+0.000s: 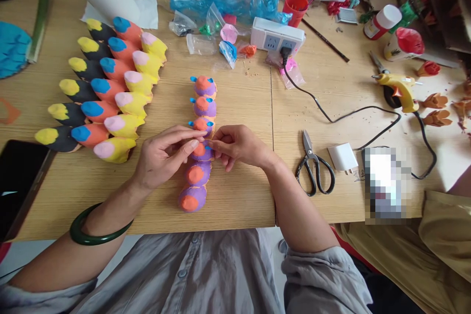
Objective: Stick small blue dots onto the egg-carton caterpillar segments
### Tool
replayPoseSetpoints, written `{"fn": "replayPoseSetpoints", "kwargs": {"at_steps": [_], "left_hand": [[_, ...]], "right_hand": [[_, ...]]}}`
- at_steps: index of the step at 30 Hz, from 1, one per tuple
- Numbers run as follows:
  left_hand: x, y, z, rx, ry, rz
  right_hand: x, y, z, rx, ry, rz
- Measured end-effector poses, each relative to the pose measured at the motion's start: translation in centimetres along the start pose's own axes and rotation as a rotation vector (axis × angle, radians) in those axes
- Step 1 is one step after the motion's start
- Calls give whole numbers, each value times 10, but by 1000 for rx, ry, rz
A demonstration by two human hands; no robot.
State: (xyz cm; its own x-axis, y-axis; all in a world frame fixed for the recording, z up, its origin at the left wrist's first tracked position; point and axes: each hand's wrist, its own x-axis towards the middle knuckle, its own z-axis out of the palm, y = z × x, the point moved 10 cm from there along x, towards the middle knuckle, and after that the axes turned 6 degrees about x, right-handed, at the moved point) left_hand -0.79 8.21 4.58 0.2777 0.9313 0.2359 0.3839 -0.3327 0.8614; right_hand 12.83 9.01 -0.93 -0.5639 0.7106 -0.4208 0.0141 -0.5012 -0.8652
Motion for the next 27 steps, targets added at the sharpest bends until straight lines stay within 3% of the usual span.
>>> {"fn": "replayPoseSetpoints", "kwargs": {"at_steps": [27], "left_hand": [[1, -2, 1, 20, -8, -63]], "right_hand": [[-2, -6, -4, -7, 58, -20]]}}
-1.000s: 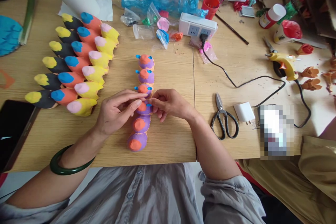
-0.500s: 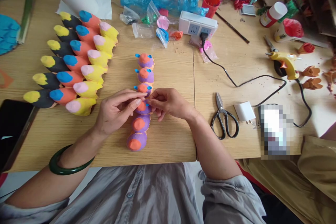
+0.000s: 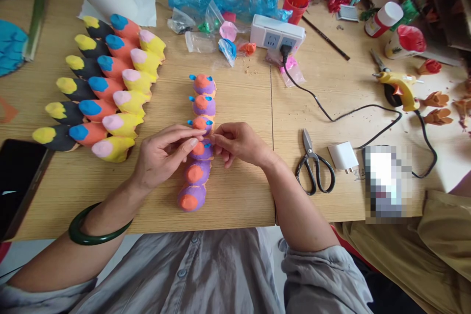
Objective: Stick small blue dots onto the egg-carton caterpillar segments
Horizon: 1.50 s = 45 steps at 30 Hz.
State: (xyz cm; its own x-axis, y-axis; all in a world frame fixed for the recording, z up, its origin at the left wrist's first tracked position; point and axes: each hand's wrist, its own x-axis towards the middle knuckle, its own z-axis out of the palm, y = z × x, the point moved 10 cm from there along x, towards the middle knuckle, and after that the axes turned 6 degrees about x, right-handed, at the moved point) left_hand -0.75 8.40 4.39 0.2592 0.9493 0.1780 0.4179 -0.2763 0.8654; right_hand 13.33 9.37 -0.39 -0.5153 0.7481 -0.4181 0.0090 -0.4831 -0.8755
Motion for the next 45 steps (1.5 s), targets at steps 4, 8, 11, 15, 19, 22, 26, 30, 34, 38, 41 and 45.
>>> {"fn": "replayPoseSetpoints", "kwargs": {"at_steps": [4, 8, 11, 15, 19, 22, 26, 30, 34, 38, 41, 45], "left_hand": [[0, -1, 0, -5, 4, -7], [-1, -3, 1, -7, 3, -11], [-1, -3, 1, -7, 3, -9], [-1, -3, 1, -7, 1, -8], [0, -3, 0, -8, 1, -15], [0, -3, 0, -9, 1, -14], [-1, -5, 1, 1, -7, -30], [-3, -3, -10, 29, 84, 6], [-2, -10, -28, 14, 222, 1], [-1, -35, -37, -157, 307, -160], [-1, -47, -37, -235, 334, -238], [3, -55, -36, -319, 355, -268]], "right_hand": [[0, -2, 4, 10, -34, -17], [2, 0, 2, 0, -5, -22], [3, 4, 2, -9, -4, -6], [5, 8, 4, -8, -12, 11], [6, 12, 5, 9, 12, 21], [6, 11, 5, 10, 12, 19], [5, 6, -1, 13, 43, -4], [7, 1, -18, 25, 179, -65], [11, 2, -28, 29, 263, -110], [5, -7, -51, 45, 483, -290], [2, -10, -64, 12, 575, -370], [2, -11, -67, -35, 588, -385]]}}
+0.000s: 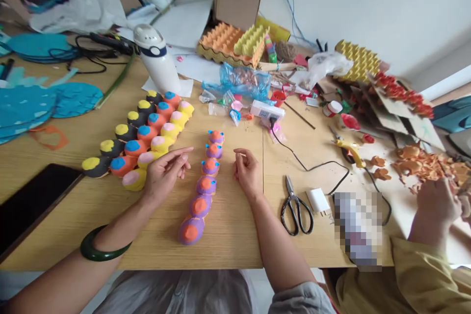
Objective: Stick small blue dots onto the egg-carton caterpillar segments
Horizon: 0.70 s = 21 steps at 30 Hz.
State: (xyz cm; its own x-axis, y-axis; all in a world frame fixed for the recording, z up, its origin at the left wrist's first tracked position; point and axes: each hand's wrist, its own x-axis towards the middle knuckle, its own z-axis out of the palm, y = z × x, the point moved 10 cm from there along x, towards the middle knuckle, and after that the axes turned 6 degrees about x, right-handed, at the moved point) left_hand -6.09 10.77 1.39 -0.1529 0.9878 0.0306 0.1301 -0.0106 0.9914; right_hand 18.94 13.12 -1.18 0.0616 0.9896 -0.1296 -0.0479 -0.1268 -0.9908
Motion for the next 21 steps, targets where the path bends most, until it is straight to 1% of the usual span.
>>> {"fn": "replayPoseSetpoints", "kwargs": {"at_steps": [3, 6, 8, 11, 14, 18, 21], "left_hand": [[6, 1, -1, -28, 34, 14], [13, 5, 4, -15, 30, 40], [18, 6, 8, 5, 29, 50], [24, 9, 10, 23, 64, 98], [26, 7, 13, 34, 100, 135], [25, -6, 17, 8, 105, 105], [25, -14, 16, -10, 108, 87]], "right_hand": [[1, -3, -3, 29, 42, -56], [1, -2, -9, 96, 94, -82], [2, -1, -11, 111, 108, -67], [6, -6, -10, 85, 95, -34], [16, -21, -10, 46, 90, -28], [41, -47, -13, -17, 98, -51], [61, -62, -18, -81, 125, -70]]}}
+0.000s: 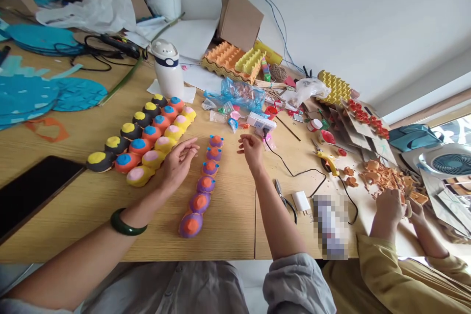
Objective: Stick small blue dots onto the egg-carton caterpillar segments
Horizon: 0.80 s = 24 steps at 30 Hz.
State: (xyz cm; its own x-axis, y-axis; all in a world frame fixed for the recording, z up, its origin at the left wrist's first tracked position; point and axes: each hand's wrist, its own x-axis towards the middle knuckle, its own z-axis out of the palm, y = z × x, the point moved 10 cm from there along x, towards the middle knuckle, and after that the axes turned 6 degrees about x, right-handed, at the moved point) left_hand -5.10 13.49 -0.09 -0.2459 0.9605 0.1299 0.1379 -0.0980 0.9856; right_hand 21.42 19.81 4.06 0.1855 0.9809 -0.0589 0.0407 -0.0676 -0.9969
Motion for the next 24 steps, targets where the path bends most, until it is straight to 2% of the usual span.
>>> {"fn": "replayPoseSetpoints", "kwargs": {"at_steps": [3, 9, 16, 19, 24], "left_hand": [[2, -8, -2, -28, -14, -31], [7, -26, -1, -171, -45, -185], [7, -26, 6, -138, -86, -179], [8, -25, 7, -135, -90, -170], [11, -25, 4, -143, -81, -178]], "right_hand": [[18, -3, 0, -69, 22, 1], [44, 3, 6, -226, 49, -8], [69, -3, 5, -523, 96, -72], [73, -9, 15, -682, 95, -112], [71, -11, 45, -862, 87, -166]]}}
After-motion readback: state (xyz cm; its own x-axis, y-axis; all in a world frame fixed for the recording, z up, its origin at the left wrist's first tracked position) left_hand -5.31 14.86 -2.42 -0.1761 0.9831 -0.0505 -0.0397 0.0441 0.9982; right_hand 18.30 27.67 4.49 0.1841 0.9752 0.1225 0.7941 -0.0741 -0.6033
